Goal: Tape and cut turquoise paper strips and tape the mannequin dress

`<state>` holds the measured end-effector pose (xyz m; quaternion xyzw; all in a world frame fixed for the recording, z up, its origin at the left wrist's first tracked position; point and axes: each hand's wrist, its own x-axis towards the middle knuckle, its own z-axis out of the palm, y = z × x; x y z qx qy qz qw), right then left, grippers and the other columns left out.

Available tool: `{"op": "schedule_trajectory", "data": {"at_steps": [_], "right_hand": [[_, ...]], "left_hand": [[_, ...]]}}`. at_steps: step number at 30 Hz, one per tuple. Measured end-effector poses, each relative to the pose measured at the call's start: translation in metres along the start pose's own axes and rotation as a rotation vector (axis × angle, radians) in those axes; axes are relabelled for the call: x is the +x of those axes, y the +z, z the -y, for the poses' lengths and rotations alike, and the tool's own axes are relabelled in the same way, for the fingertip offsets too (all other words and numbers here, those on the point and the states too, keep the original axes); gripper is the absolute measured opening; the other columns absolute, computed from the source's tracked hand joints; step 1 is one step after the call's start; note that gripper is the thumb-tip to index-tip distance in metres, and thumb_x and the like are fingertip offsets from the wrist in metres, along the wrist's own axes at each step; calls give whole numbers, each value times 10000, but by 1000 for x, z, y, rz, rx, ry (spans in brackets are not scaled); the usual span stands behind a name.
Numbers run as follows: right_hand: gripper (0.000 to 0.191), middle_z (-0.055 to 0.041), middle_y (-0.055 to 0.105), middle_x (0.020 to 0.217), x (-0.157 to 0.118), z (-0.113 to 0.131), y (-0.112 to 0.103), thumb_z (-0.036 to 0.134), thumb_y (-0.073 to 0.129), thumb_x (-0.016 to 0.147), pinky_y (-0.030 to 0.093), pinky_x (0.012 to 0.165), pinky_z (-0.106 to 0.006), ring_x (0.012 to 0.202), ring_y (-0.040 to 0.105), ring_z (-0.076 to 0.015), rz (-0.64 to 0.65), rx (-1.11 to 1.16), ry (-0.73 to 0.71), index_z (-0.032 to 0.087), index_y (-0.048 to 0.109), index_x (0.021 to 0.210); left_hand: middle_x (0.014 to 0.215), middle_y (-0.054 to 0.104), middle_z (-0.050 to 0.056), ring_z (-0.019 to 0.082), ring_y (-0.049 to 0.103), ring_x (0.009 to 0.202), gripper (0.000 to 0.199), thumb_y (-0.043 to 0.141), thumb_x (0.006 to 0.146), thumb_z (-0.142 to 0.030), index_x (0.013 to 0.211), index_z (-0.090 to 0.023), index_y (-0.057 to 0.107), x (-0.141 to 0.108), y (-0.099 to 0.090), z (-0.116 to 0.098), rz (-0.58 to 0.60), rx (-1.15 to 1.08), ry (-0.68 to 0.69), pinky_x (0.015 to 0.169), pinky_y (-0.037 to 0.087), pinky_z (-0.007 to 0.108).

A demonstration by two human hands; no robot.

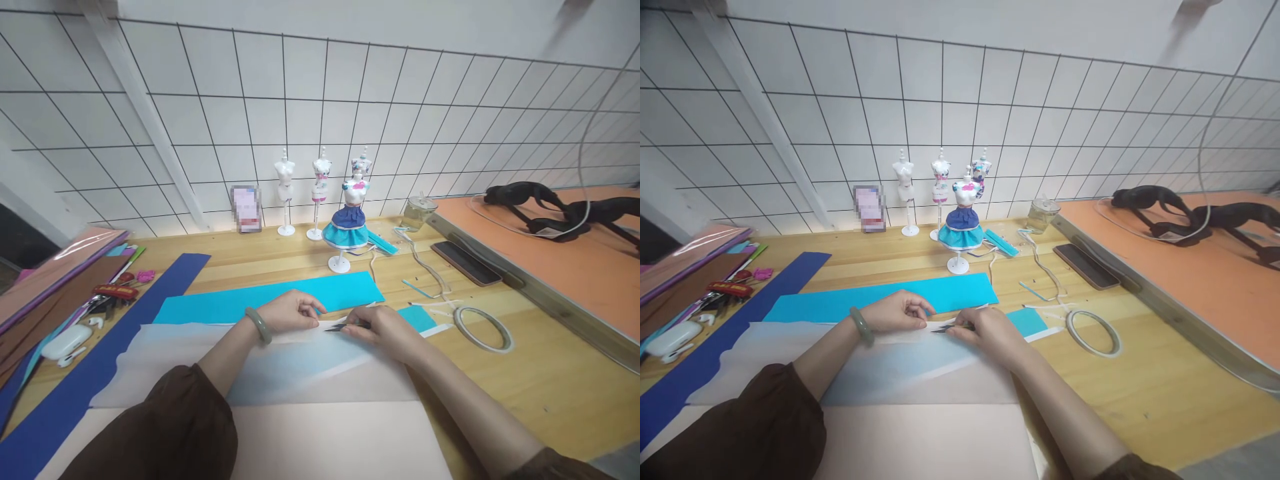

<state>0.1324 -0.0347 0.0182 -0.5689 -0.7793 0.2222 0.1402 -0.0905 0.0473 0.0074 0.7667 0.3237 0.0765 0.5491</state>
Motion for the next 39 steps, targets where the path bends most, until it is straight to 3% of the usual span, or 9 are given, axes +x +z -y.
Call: {"op": "schedule_trajectory", "data": {"at_steps": [13, 39], "right_hand": [[338, -18, 682, 771, 2, 7, 2, 495, 437, 830, 367, 600, -233, 706, 590, -157, -12, -6, -47, 223, 630, 779], [327, -39, 688, 793, 0, 6, 4, 475, 441, 832, 402, 639, -252, 728, 601, -173, -23, 22, -18, 238, 666, 845]], "left_hand": [[788, 584, 18, 125, 557, 707, 422, 585, 691, -256, 1101, -158, 554, -1, 0, -3, -7, -27, 53, 640, 439, 246], [799, 595, 25, 126, 558, 712, 382, 585, 697, -252, 1069, -162, 574, -1, -1, -2, 1, -39, 60, 656, 447, 254]]}}
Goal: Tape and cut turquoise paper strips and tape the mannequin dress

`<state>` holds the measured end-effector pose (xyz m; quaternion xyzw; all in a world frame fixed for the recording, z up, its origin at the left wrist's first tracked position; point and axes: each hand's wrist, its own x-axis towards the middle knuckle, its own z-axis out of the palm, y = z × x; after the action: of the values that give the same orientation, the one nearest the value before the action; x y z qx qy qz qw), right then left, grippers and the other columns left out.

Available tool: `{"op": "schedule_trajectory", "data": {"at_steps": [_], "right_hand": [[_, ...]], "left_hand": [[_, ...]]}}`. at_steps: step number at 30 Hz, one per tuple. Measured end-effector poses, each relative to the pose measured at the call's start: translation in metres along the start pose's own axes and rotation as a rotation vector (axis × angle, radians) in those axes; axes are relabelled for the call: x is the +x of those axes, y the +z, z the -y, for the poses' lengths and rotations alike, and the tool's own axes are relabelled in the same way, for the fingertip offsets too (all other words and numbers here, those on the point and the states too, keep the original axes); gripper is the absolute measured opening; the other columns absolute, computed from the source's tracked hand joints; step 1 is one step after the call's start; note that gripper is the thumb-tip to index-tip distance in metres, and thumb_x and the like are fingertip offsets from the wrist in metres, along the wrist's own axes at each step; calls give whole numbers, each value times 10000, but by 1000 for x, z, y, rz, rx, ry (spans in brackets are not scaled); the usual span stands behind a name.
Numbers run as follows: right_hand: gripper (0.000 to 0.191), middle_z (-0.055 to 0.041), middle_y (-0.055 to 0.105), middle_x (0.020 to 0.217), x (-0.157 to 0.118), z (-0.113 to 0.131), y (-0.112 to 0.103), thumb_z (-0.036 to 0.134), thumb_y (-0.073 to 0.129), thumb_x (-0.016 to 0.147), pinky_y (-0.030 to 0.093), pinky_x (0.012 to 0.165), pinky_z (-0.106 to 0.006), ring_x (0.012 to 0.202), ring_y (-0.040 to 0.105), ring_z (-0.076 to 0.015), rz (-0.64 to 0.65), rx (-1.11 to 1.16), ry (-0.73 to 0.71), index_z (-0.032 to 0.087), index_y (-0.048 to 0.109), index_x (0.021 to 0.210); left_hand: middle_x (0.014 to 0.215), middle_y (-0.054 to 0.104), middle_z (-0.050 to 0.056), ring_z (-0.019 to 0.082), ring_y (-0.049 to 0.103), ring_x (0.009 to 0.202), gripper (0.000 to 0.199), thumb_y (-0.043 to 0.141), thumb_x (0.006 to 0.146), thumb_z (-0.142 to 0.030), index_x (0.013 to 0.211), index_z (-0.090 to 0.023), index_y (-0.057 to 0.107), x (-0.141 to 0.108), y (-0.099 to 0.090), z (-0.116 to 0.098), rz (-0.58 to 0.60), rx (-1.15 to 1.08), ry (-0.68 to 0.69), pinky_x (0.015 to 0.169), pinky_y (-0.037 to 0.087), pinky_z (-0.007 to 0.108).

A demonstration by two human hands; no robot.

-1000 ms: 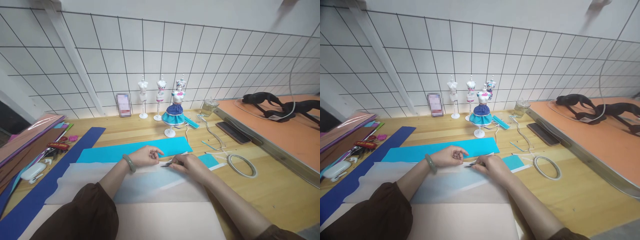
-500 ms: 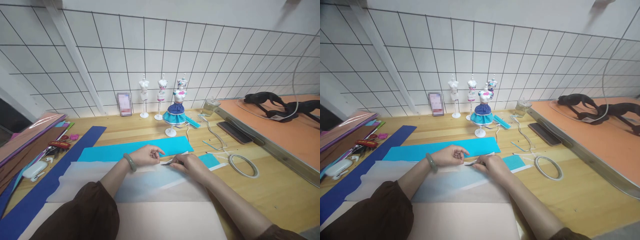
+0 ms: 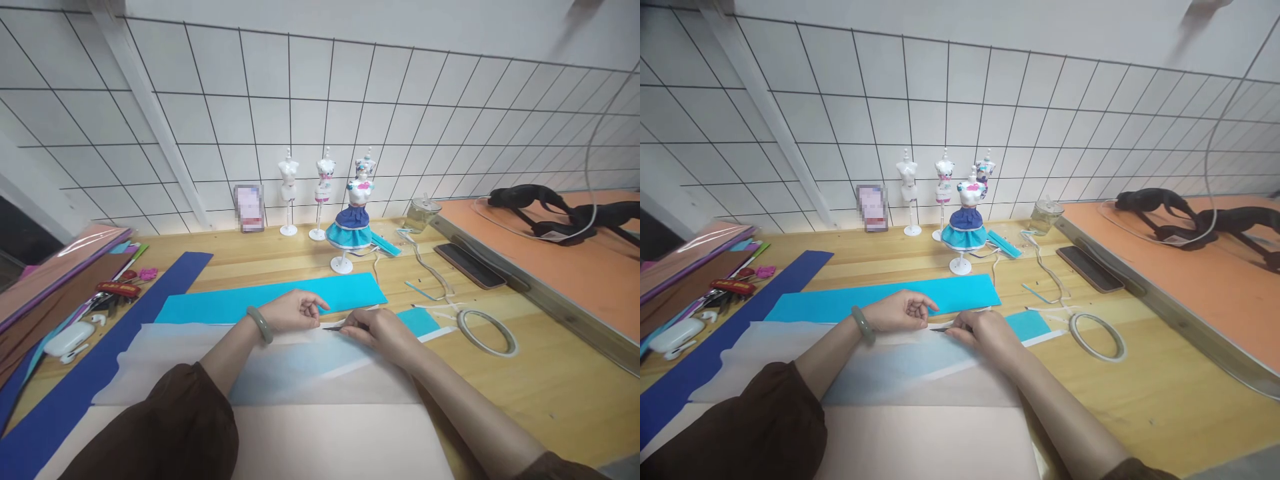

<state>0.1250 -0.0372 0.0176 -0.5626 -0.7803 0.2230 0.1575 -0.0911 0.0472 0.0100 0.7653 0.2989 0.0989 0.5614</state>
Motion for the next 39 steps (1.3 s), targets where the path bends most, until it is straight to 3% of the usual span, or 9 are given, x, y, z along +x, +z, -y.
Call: {"op": "schedule_trajectory", "data": {"at_steps": [10, 15, 20, 23, 29, 34, 39], "right_hand": [[334, -23, 643, 782, -11, -11, -15, 507, 494, 784, 365, 586, -242, 668, 537, -149, 54, 81, 48, 208, 635, 826], [376, 22, 572, 686, -23, -36, -32, 544, 576, 692, 339, 529, -229, 598, 480, -126, 73, 137, 182, 196, 592, 831], [323, 5, 554, 598, -52, -39, -45, 494, 473, 767, 289, 475, -239, 537, 467, -134, -18, -20, 344, 201, 589, 697], [345, -11, 589, 603, -88, -24, -35, 493, 426, 793, 290, 467, -243, 539, 508, -150, -42, -23, 407, 209, 530, 627], [173, -46, 647, 726, -154, 4, 15, 392, 511, 732, 360, 546, -262, 679, 607, -219, -92, -124, 627, 229, 485, 680], [61, -57, 655, 833, -161, 24, 35, 252, 447, 765, 388, 602, -258, 761, 625, -211, -125, -56, 601, 232, 505, 768], [80, -39, 671, 758, -160, 31, 27, 249, 437, 776, 388, 596, -241, 722, 630, -197, -143, -8, 539, 241, 510, 744]], "left_hand": [[797, 600, 27, 124, 556, 712, 374, 591, 695, -255, 1056, -157, 582, 0, 0, 0, -6, -3, -8, 647, 440, 244], [827, 615, 42, 136, 556, 731, 423, 608, 672, -266, 1078, -153, 575, -2, 1, -4, -10, 19, -31, 678, 445, 269], [809, 591, 28, 136, 543, 720, 428, 604, 670, -309, 1069, -157, 580, -1, 3, -5, -26, 104, -65, 655, 443, 258], [784, 576, 14, 130, 534, 703, 405, 597, 674, -310, 1053, -167, 585, 0, 3, -3, -34, 150, -78, 630, 434, 241], [723, 553, -12, 124, 525, 669, 395, 591, 678, -330, 1036, -164, 575, 3, 3, -6, -5, 168, -77, 612, 414, 229], [734, 558, -9, 132, 530, 677, 403, 580, 681, -347, 1041, -167, 566, 5, 1, -10, 17, 198, -96, 611, 415, 231], [720, 566, -5, 139, 540, 665, 402, 559, 675, -332, 1040, -166, 582, -1, 0, -17, 28, 379, -127, 579, 411, 222]]}}
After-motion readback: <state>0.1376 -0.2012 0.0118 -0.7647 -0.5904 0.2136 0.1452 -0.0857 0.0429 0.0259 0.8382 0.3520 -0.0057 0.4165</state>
